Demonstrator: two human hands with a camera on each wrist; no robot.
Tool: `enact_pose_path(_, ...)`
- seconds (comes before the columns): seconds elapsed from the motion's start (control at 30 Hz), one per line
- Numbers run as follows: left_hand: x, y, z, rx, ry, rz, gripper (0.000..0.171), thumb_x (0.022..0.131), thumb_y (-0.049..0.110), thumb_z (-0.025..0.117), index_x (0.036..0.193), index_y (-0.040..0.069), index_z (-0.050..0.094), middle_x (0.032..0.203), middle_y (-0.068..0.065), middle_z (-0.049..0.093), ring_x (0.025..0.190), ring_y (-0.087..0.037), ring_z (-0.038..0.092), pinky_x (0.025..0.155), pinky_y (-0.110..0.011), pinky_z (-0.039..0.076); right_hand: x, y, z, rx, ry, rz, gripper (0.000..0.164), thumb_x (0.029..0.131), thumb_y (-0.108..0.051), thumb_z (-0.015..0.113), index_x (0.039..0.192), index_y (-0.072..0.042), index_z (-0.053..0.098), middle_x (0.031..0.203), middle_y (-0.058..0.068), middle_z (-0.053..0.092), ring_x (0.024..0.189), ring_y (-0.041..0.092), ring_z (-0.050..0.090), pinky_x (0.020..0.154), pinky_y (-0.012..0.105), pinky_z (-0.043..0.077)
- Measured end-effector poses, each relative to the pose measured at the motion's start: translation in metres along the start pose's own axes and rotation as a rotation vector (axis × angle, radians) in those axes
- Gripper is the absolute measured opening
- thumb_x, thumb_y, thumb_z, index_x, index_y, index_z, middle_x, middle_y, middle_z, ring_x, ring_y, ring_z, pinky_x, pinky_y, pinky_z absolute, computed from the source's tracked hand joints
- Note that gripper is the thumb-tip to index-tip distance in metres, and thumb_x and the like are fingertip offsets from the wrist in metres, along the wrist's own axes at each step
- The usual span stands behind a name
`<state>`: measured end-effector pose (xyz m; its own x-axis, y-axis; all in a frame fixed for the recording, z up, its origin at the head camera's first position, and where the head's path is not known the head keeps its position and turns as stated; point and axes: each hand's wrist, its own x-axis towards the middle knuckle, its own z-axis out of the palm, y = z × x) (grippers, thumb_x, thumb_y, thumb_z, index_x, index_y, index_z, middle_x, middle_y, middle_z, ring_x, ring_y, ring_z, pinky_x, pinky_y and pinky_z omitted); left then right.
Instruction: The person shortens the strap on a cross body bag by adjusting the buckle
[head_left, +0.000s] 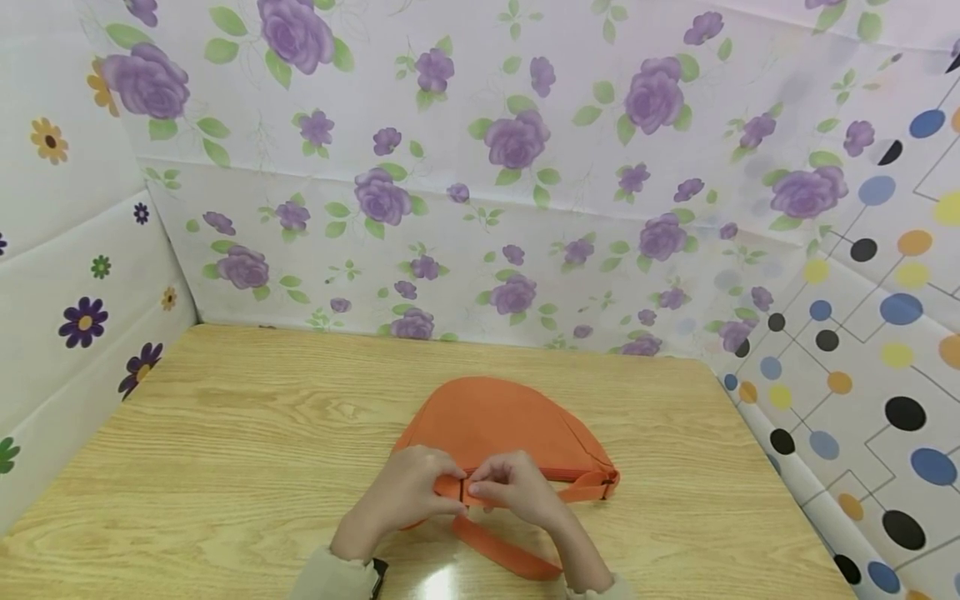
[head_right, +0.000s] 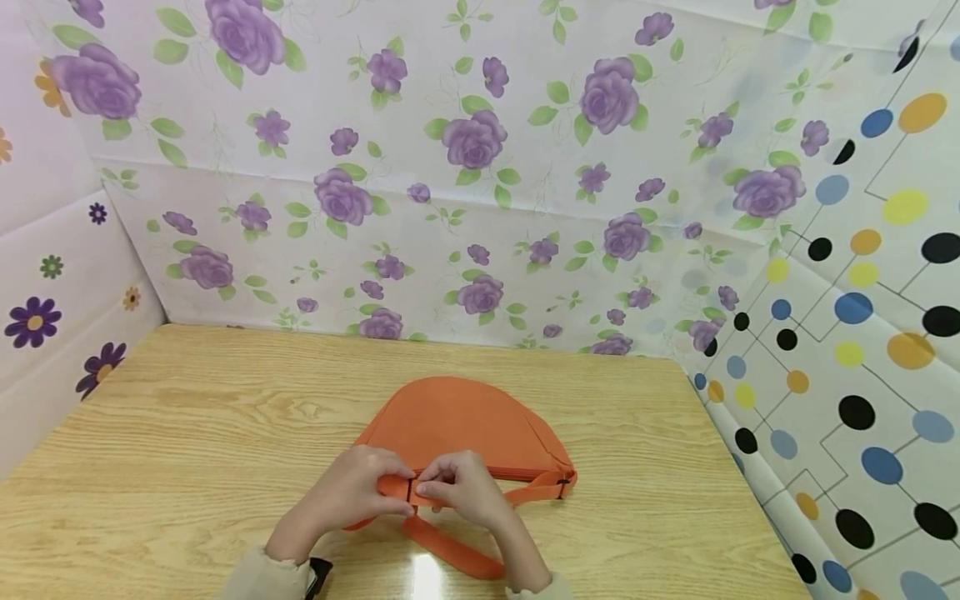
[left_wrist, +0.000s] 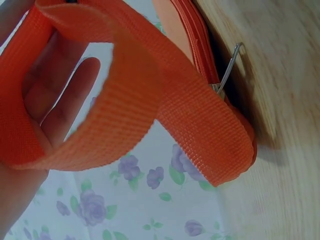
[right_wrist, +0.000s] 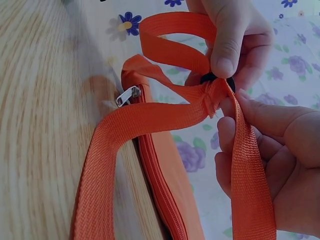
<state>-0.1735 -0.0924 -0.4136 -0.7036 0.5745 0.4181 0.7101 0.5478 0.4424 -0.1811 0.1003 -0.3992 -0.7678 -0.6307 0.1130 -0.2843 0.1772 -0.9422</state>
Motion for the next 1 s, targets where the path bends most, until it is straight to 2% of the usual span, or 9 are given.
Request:
enact_pose_path(0.23,0.002,0.003,0.000,0.003,0.013,-0.001,0.028,0.063,0.025,0.080,0.083,0.009,0.071,0.076,0.004,0.064,0.065,-0.003,0.052,0.058,-0.019,0.041,0.001,-0.002,0.002,-0.007,0.003,0.011,0.009,0.083,0.005,0.058,0.082,0.013,0.062,0.070,0.029,0.059,0.053,0.031,0.055,0.050,0.018,0.044)
enact_pose_path(0.4,0.002,0.003,0.000,-0.004,0.018,0.003,0.027,0.063,0.025,0.079,0.082,0.009,0.070,0.076,0.004,0.064,0.065,-0.003,0.053,0.058,-0.019,0.041,0.001,-0.002,0.002,-0.002,0.002,0.019,0.009,0.083,0.005,0.058,0.082,0.013,0.062,0.071,0.029,0.060,0.053,0.028,0.056,0.050,0.019,0.045)
enact_pose_path(0.57,0.001,0.000,0.000,-0.011,0.030,0.027,0.028,0.065,0.028,0.077,0.084,0.009,0.071,0.079,0.004,0.066,0.070,-0.005,0.057,0.065,-0.023,0.045,0.000,-0.001,-0.001,-0.003,0.003,0.020,0.011,0.083,0.003,0.059,0.084,0.012,0.063,0.073,0.025,0.062,0.056,0.034,0.058,0.054,0.038,0.051)
enact_pose_path(0.63,0.001,-0.002,-0.001,-0.024,0.035,0.037,0.029,0.066,0.029,0.076,0.085,0.008,0.071,0.080,0.003,0.066,0.071,-0.005,0.058,0.065,-0.023,0.045,-0.001,-0.001,-0.003,0.000,0.002,0.021,0.011,0.083,0.002,0.059,0.085,0.013,0.063,0.073,0.025,0.062,0.058,0.038,0.057,0.055,0.040,0.051)
enact_pose_path(0.7,0.001,-0.002,-0.001,-0.044,0.041,0.049,0.029,0.066,0.028,0.076,0.085,0.008,0.071,0.080,0.003,0.067,0.071,-0.005,0.058,0.065,-0.021,0.045,-0.001,-0.001,-0.004,0.009,-0.004,0.022,0.012,0.083,0.002,0.059,0.086,0.013,0.063,0.073,0.025,0.062,0.058,0.042,0.056,0.055,0.036,0.051)
enact_pose_path(0.8,0.001,-0.003,-0.001,-0.064,0.039,0.050,0.029,0.067,0.029,0.075,0.085,0.006,0.071,0.080,0.002,0.067,0.071,-0.006,0.058,0.064,-0.020,0.045,-0.002,0.004,-0.006,0.010,-0.016,0.031,0.012,0.083,0.001,0.060,0.087,0.011,0.064,0.073,0.023,0.063,0.059,0.041,0.057,0.057,0.038,0.051)
enact_pose_path(0.93,0.000,-0.003,-0.002,-0.074,0.030,0.022,0.030,0.067,0.028,0.076,0.085,0.005,0.071,0.081,0.001,0.067,0.070,-0.006,0.058,0.063,-0.020,0.045,-0.005,0.006,-0.010,-0.004,-0.029,0.056,0.011,0.083,-0.001,0.060,0.087,0.009,0.065,0.074,0.020,0.063,0.061,0.041,0.058,0.060,0.050,0.048)
enact_pose_path(1.0,-0.002,-0.004,-0.004,-0.059,0.032,0.006,0.030,0.066,0.027,0.077,0.085,0.005,0.071,0.080,0.001,0.067,0.070,-0.006,0.058,0.063,-0.021,0.045,-0.008,0.004,-0.013,-0.019,-0.037,0.065,0.011,0.084,0.000,0.059,0.086,0.010,0.064,0.074,0.022,0.063,0.061,0.042,0.058,0.060,0.050,0.048)
